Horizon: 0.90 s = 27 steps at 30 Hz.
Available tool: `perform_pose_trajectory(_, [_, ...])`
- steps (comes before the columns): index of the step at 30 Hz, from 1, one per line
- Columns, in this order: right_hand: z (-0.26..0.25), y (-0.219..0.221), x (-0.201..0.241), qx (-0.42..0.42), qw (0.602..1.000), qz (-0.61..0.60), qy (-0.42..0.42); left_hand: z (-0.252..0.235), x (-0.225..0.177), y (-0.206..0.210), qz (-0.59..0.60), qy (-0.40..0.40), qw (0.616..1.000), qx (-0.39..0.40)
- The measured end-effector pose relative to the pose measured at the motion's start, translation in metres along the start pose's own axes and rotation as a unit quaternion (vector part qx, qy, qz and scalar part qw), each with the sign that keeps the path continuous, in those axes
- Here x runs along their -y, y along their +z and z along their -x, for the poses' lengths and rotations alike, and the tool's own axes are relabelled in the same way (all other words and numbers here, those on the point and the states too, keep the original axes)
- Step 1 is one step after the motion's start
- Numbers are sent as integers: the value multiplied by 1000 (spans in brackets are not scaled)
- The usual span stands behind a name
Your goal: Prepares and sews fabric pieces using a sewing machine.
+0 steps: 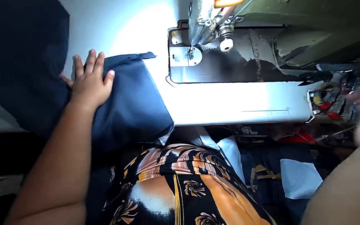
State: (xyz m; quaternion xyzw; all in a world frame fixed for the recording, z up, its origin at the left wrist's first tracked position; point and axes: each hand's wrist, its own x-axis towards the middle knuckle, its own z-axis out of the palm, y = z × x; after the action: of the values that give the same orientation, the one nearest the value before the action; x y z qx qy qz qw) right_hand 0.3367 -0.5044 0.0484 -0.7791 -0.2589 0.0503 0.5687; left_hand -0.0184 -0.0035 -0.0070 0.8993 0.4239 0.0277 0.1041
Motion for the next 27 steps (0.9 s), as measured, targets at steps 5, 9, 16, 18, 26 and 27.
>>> perform_pose_trajectory(5, [110, 166, 2, 564, 825, 35, -21, 21, -87, 12, 4, -38, 999, -15])
perform_pose_trajectory(9, [116, 223, 6, 651, 755, 75, -12, -3, -108, 3, -14, 74, 996, -55])
perform_pose_trajectory(16, [118, 288, 20, 714, 699, -11, -18, -50, -86, -42, 94, 30, 993, 59])
perform_pose_trajectory(18, [124, 311, 20, 717, 693, -64, -40, -58, -69, -21, 64, 27, 997, -29])
perform_pose_trajectory(26, [124, 290, 17, 643, 757, -9, -118, -39, -36, -9, -15, 328, 943, -60])
perform_pose_trajectory(27, [124, 272, 10, 613, 783, -7, -107, -33, -32, -12, -51, 357, 932, -24])
